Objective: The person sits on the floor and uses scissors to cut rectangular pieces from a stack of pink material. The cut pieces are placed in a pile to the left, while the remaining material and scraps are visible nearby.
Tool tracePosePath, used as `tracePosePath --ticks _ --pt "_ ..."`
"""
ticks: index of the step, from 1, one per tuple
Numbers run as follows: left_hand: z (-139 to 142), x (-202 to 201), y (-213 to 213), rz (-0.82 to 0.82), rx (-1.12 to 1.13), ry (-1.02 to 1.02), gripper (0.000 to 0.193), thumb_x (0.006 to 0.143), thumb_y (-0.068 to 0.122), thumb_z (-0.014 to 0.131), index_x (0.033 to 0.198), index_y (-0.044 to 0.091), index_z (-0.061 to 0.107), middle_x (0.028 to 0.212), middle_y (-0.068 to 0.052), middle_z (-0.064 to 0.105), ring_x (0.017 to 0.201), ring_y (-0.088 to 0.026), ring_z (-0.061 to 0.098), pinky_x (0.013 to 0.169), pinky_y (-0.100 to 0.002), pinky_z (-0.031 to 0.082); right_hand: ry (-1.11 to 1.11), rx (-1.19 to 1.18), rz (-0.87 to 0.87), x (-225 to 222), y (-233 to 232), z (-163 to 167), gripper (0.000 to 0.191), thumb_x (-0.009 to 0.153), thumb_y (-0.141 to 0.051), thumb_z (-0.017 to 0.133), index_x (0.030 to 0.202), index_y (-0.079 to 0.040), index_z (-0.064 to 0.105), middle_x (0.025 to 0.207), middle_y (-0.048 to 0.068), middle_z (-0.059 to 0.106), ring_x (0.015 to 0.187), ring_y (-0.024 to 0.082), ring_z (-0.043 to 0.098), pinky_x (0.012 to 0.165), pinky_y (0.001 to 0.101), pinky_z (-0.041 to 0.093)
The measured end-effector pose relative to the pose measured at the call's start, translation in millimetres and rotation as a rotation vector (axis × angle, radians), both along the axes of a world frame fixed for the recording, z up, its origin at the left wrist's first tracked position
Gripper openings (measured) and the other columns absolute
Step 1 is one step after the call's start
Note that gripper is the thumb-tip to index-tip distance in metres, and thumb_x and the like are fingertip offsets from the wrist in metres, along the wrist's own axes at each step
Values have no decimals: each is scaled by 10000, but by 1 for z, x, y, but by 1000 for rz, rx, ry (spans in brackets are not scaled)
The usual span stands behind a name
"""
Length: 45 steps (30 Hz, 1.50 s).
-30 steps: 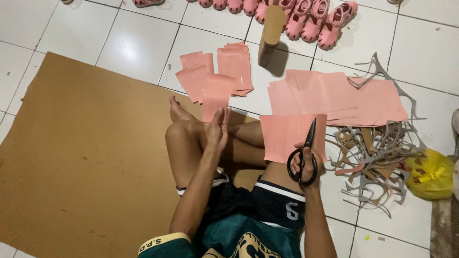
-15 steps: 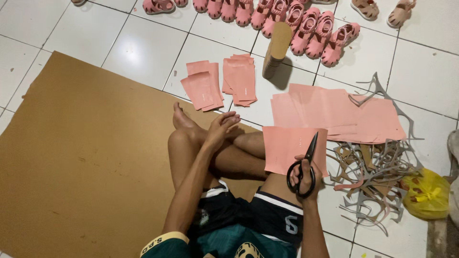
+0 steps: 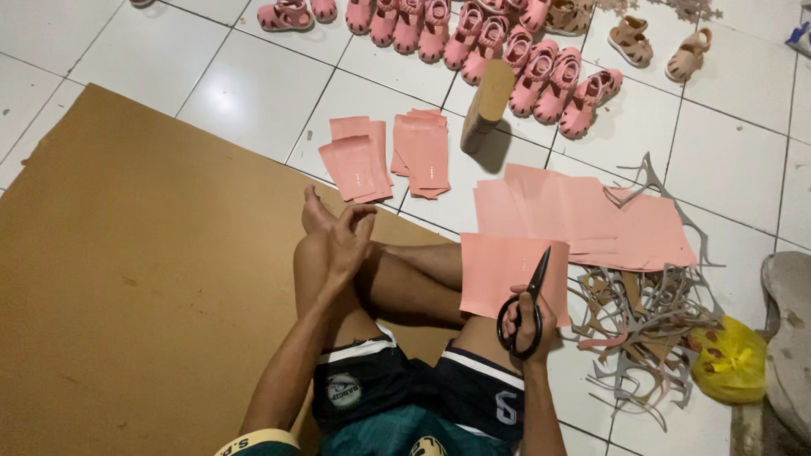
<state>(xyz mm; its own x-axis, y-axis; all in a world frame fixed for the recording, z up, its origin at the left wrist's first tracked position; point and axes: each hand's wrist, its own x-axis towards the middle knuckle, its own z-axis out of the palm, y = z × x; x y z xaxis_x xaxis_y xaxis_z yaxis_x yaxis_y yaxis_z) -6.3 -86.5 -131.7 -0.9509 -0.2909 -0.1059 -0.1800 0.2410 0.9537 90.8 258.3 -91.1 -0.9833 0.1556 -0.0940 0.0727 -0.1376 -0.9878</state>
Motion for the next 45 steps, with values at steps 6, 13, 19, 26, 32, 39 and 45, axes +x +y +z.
tracePosePath --ticks 6,13,19,26,32,39,45 --pt "-19 -29 38 -233 551 42 323 961 153 697 1230 -20 645 1168 -134 723 1114 -191 690 963 -316 569 13 -9 -26 1 -6 0 375 1059 -307 547 1128 59 593 633 28 466 442 92 440 385 249 360" --pt "-27 -26 65 -295 872 -109 419 977 178 667 1323 -35 565 1270 -167 686 1180 -230 680 996 -344 564 -35 -26 -72 0 -14 2 355 1042 -289 573 1117 57 598 632 20 465 440 84 442 381 245 352" --pt "-32 -24 69 -276 875 -84 406 973 173 666 1306 -38 569 1243 -170 687 1157 -242 686 985 -354 569 -2 -18 -83 -2 -17 4 333 1032 -272 596 1096 54 608 622 15 464 433 79 443 375 243 360" --pt "-37 -26 71 -271 903 -89 371 986 164 650 1291 -38 584 1213 -150 701 1139 -222 691 984 -336 564 -10 -32 -89 -1 -20 8 308 1027 -247 601 1101 51 611 629 8 466 440 79 448 377 245 372" --pt "-35 -23 69 -272 886 -102 345 986 149 655 1271 -37 604 1187 -138 706 1128 -213 693 962 -335 566 -16 49 -92 -2 -22 8 300 1028 -236 586 1082 56 630 613 15 477 426 80 449 361 247 369" --pt "-34 -27 72 -281 856 -110 346 984 153 653 1271 -32 601 1193 -140 710 1131 -209 694 955 -328 568 -19 34 -98 -5 -23 13 294 1025 -234 597 1069 56 625 609 16 467 423 80 440 360 245 360" --pt "-36 -27 77 -267 768 -115 339 967 147 679 1244 -37 611 1170 -140 723 1122 -200 705 899 -302 568 -30 54 -91 -4 -22 22 305 1023 -248 596 1071 52 624 614 14 468 432 79 447 366 247 364"
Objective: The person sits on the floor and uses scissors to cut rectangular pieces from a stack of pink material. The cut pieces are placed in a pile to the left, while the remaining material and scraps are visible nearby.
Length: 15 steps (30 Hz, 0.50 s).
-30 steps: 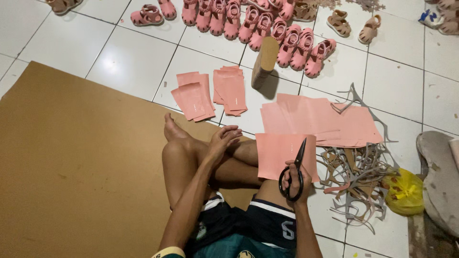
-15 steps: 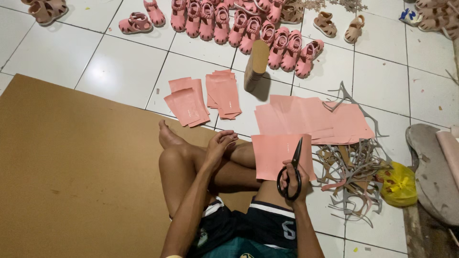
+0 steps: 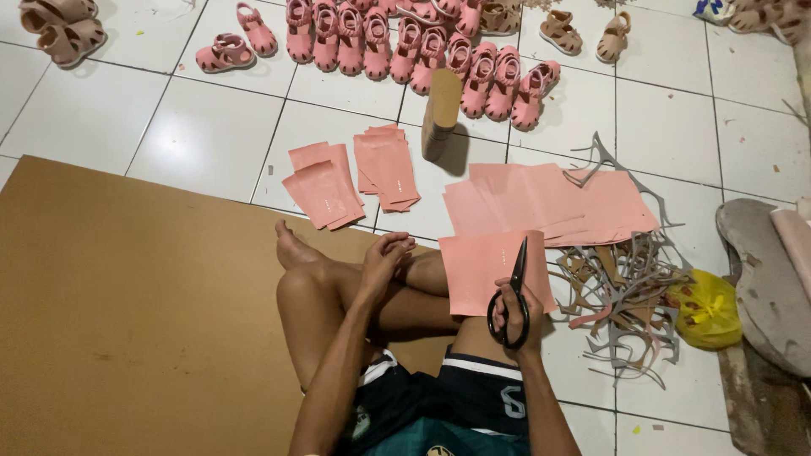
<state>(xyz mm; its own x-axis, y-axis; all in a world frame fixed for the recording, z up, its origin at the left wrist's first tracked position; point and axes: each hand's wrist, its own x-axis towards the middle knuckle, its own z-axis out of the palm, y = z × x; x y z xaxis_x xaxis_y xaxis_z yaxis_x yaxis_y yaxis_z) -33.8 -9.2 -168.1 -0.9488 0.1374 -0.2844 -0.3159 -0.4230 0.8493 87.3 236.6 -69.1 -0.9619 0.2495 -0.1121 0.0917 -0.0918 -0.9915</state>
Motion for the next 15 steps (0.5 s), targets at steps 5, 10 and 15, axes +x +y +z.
tracePosePath --ticks 5,10,15 --pt "3 4 10 -63 -293 116 341 989 153 695 1266 -40 647 1132 -160 738 888 -221 641 722 -341 484 -20 -22 5 0 6 2 308 1019 -259 594 1085 41 619 614 11 463 429 83 443 363 248 361" --pt "23 21 25 -163 -766 530 418 959 259 740 1253 -20 638 1197 -191 715 1088 -322 711 904 -407 570 -13 -96 21 1 14 -1 317 1018 -267 612 1107 37 613 626 9 473 444 79 452 380 243 372" --pt "34 31 46 -203 -1002 821 502 923 294 774 1285 -27 641 1292 -255 639 1202 -436 580 991 -487 470 -16 -85 21 0 20 -3 328 1016 -274 617 1097 44 619 617 10 478 436 79 452 369 246 368"
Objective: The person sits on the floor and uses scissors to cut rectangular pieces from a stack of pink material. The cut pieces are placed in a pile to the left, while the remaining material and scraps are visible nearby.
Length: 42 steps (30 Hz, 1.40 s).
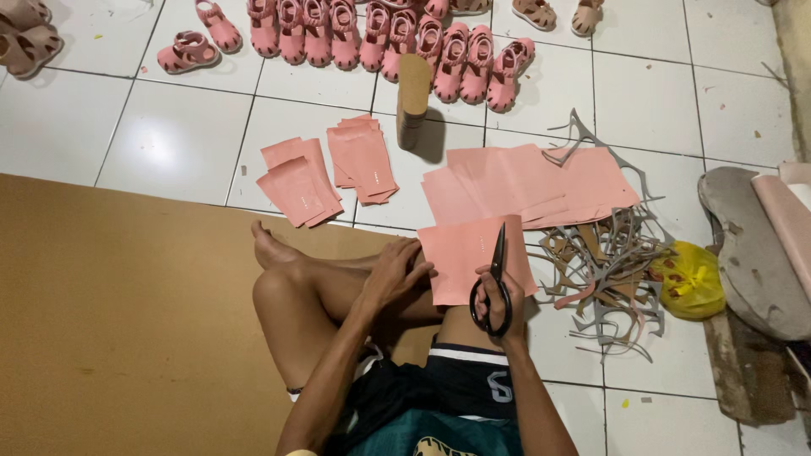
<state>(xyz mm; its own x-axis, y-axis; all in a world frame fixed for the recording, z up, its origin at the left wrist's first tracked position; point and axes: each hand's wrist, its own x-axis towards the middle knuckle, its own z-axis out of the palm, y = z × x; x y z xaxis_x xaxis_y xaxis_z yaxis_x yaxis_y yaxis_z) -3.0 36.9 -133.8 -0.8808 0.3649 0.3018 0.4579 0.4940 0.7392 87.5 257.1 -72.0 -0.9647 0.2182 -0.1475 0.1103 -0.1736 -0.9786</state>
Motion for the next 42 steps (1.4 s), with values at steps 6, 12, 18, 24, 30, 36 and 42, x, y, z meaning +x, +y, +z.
tracePosePath --ticks 6,12,18,24,30,36,42 --pt "-24 10 48 23 717 -485 407 992 298 682 1280 18 621 1256 -140 676 1215 -239 644 1046 -364 521 22 -7 14 1 13 -2 336 1018 -276 619 1103 49 622 627 11 488 448 78 458 379 247 377" --pt "-28 49 71 170 1120 -1233 301 983 220 687 1209 21 679 1098 -55 679 1017 -134 630 874 -313 530 103 -40 37 8 25 -9 393 1049 -332 579 1132 52 601 633 14 488 457 82 469 398 246 393" --pt "2 53 84 1 964 -1193 282 943 197 737 1087 -41 691 955 -52 687 803 -123 596 701 -282 473 95 -177 24 17 37 -3 467 1051 -416 540 1159 34 600 654 14 504 475 80 483 418 237 406" --pt "36 50 90 164 668 -789 310 909 224 706 1101 -16 666 906 -21 692 778 -90 603 687 -258 513 -137 62 24 71 39 8 474 1006 -432 574 1111 26 640 629 16 497 450 91 459 397 251 367" --pt "71 45 72 82 560 -827 250 935 195 697 1019 -39 688 842 -60 687 715 -110 602 624 -267 493 -356 -38 248 140 22 16 517 1023 -482 497 1074 13 637 667 24 552 522 93 539 486 241 462" --pt "95 50 66 68 620 -840 205 893 132 740 1030 5 656 787 -22 640 642 -72 557 550 -228 454 -308 20 307 124 9 20 567 1011 -530 454 1165 -19 646 754 12 576 608 83 591 540 238 511" --pt "100 57 71 90 661 -883 221 880 119 766 1026 -7 658 733 -4 610 581 -72 496 487 -233 374 -191 176 214 99 3 18 564 1012 -520 507 1196 -12 671 758 16 577 619 91 586 565 240 512"
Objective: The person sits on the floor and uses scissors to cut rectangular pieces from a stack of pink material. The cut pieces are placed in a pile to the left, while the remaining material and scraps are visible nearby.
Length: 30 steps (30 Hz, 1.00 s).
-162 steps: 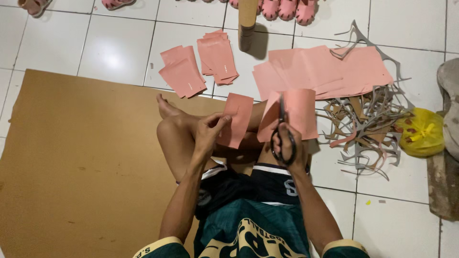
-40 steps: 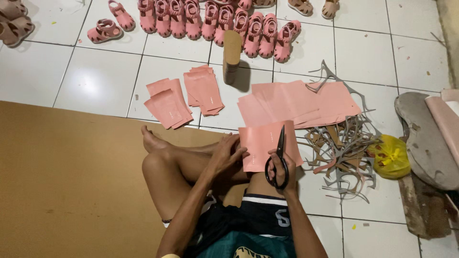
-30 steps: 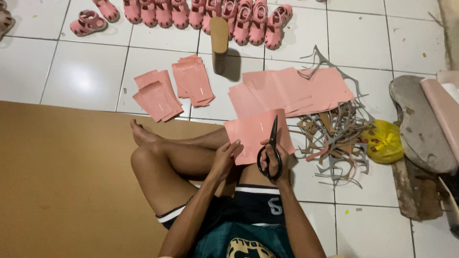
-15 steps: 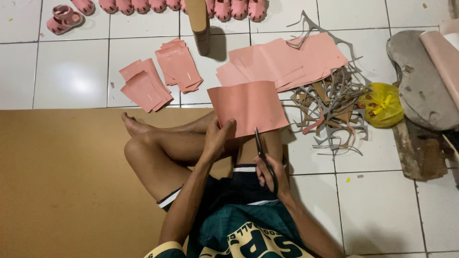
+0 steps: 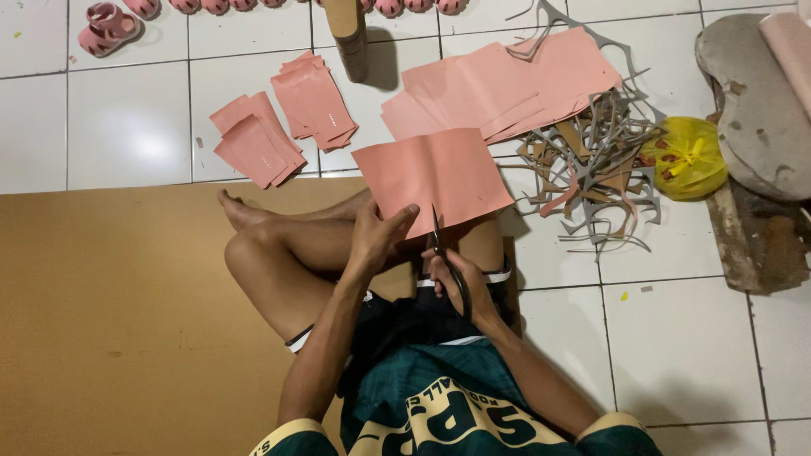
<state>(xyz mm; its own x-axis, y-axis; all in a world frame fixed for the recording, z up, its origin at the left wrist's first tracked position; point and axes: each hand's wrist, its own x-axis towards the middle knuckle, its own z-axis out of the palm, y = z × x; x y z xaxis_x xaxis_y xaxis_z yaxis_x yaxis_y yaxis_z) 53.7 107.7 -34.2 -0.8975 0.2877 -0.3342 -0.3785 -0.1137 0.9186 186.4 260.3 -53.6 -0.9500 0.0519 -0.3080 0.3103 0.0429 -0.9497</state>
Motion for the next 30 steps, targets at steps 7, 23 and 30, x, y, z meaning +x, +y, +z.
tracePosePath --ticks 7,23,30 --pt "0 2 -1 -5 -61 36 209 881 119 773 1004 -23 681 765 2 647 594 -50 515 490 -218 392 16 -20 -34 -1 -5 -6 509 1015 -504 544 1184 -46 685 730 -7 566 610 54 568 547 210 491" --pt "-6 2 -4 -36 -139 91 270 856 178 812 985 -29 695 729 -46 666 593 -86 574 500 -235 440 -46 -33 -91 -20 -4 -10 476 981 -488 580 992 -30 712 561 -29 512 431 53 488 384 232 396" --pt "-10 0 -5 -48 -131 52 256 849 179 810 967 -26 713 743 -38 684 614 -92 582 519 -246 448 -136 -24 -127 -27 -6 -7 493 988 -462 604 932 19 699 547 22 480 415 92 450 380 257 356"
